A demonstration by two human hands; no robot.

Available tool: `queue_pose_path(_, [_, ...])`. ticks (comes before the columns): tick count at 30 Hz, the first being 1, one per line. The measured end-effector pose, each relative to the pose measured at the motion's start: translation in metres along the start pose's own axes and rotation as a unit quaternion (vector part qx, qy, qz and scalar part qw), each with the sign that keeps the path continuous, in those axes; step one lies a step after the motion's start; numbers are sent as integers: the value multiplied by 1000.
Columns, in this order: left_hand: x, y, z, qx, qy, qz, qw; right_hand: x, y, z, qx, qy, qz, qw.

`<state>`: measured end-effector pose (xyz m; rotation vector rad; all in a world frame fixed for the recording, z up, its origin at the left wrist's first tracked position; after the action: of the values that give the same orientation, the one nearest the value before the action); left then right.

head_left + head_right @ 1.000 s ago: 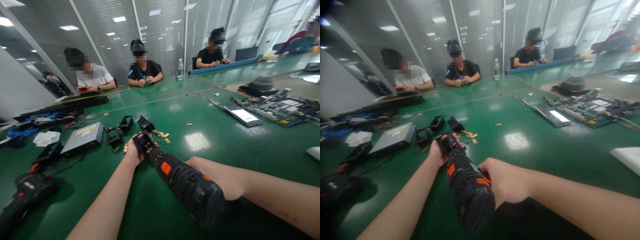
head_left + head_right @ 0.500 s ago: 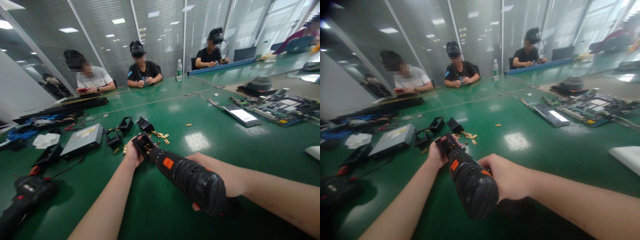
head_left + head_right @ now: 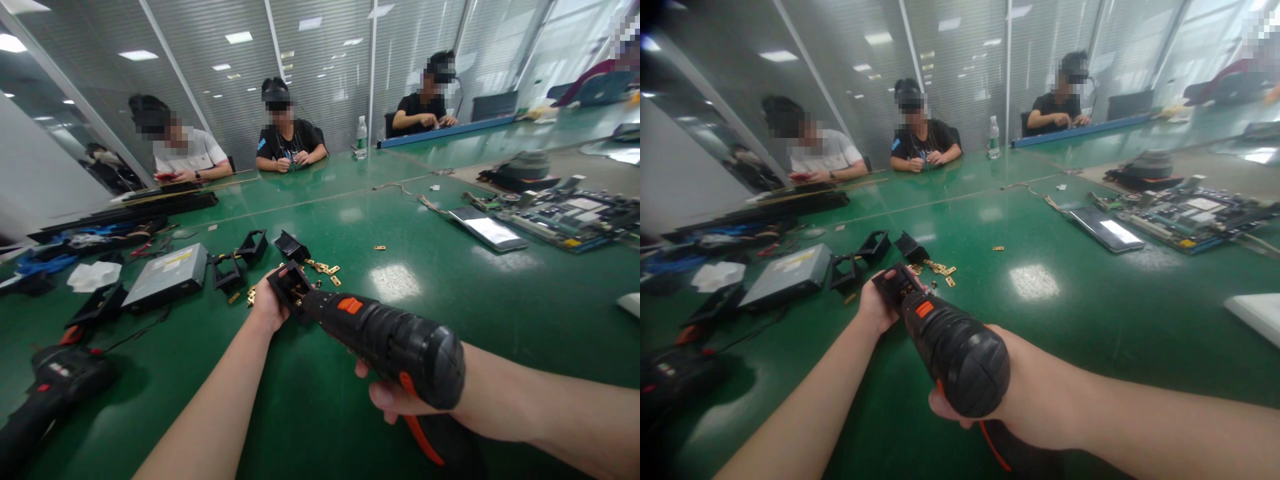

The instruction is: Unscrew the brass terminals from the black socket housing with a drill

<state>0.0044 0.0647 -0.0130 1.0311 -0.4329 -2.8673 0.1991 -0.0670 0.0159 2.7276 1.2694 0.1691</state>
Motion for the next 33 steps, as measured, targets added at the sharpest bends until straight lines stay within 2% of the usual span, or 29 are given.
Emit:
queue_pose_path(4, [-1, 1, 0, -4, -8, -14, 1000, -1, -3, 9, -13, -43, -11, 999])
queue_pose_path(8, [0, 0, 0, 5, -2, 4, 1000, -9, 0, -4, -73, -116, -51, 989])
queue_pose_path(11, [1, 0, -2, 17, 7, 17, 1000, -11, 1, -14, -93, -105, -65, 988])
queue_pose_path(13, [1, -1, -2, 20, 9, 18, 1000, -10, -1, -24, -44, -41, -78, 995])
queue_pose_path(16, [2, -1, -2, 19, 5, 13, 1000, -10, -3, -39, 68, 54, -93, 992])
queue_pose_path(17, [2, -2, -2, 19, 3, 9, 1000, -9, -3, -40, 77, 64, -91, 991])
queue_pose_path(22, [2, -3, -2, 14, 2, -6, 1000, -10, 1, -27, -38, 6, -84, 996])
queue_pose_path(27, [3, -2, -4, 37, 10, 3, 999, -13, 4, -32, -50, 32, -85, 995])
queue_pose_path(33, [4, 0, -4, 29, 19, 5, 999, -12, 3, -28, -87, 57, -68, 992])
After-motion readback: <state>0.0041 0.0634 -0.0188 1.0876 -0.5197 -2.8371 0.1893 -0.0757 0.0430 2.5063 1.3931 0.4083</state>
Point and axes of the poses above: each hand's wrist, its own y-axis away from the middle knuckle, its own x-axis out of the back of the hand, z = x × y, the point moved 6 cm from there along -y, towards the middle knuckle, and after that the axes turned 8 degrees about y, right-handed, at the moved point
